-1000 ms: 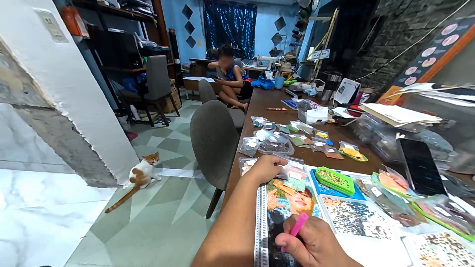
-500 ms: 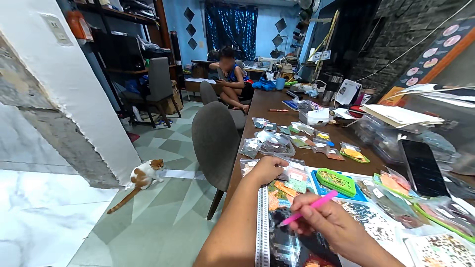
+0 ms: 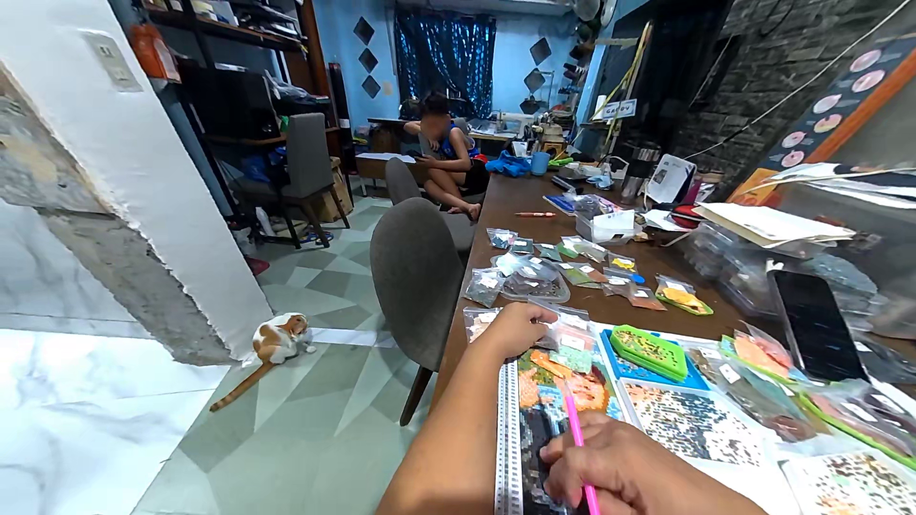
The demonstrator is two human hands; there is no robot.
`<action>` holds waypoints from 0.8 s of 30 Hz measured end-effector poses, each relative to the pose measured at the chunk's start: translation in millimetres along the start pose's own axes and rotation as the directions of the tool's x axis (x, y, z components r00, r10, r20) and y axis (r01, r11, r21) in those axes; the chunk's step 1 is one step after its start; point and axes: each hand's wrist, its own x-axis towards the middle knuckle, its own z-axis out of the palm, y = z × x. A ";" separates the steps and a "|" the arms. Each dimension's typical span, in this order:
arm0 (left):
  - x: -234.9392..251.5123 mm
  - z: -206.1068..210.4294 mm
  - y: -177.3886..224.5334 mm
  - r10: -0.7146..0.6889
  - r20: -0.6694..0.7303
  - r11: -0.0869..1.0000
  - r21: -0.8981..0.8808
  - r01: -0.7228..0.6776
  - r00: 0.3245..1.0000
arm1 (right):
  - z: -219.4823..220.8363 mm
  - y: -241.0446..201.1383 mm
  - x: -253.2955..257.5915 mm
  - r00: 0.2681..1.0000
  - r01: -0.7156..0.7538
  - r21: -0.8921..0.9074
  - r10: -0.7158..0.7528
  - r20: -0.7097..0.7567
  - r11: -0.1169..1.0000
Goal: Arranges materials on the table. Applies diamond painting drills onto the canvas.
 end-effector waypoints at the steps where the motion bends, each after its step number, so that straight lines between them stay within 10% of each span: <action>1: 1.6 0.0 -1.4 0.005 0.007 1.000 -0.005 -0.005 1.000 | -1.0 -6.8 0.1 1.000 -0.005 -0.067 0.007 0.030 0.998; 12: 6.0 -0.8 -3.1 -0.017 0.021 1.000 -0.021 0.018 1.000 | 16.2 -60.6 13.6 0.989 0.020 -0.465 0.050 0.138 0.885; 18: 0.7 -1.0 0.7 -0.034 0.015 0.999 -0.029 0.035 0.999 | -12.4 -23.4 4.6 0.992 -0.093 0.058 0.097 -0.075 0.994; 24: 1.9 -0.6 -0.9 -0.034 0.009 0.999 -0.042 0.034 0.999 | -4.2 5.3 -4.3 0.911 0.008 0.599 0.242 -0.335 0.800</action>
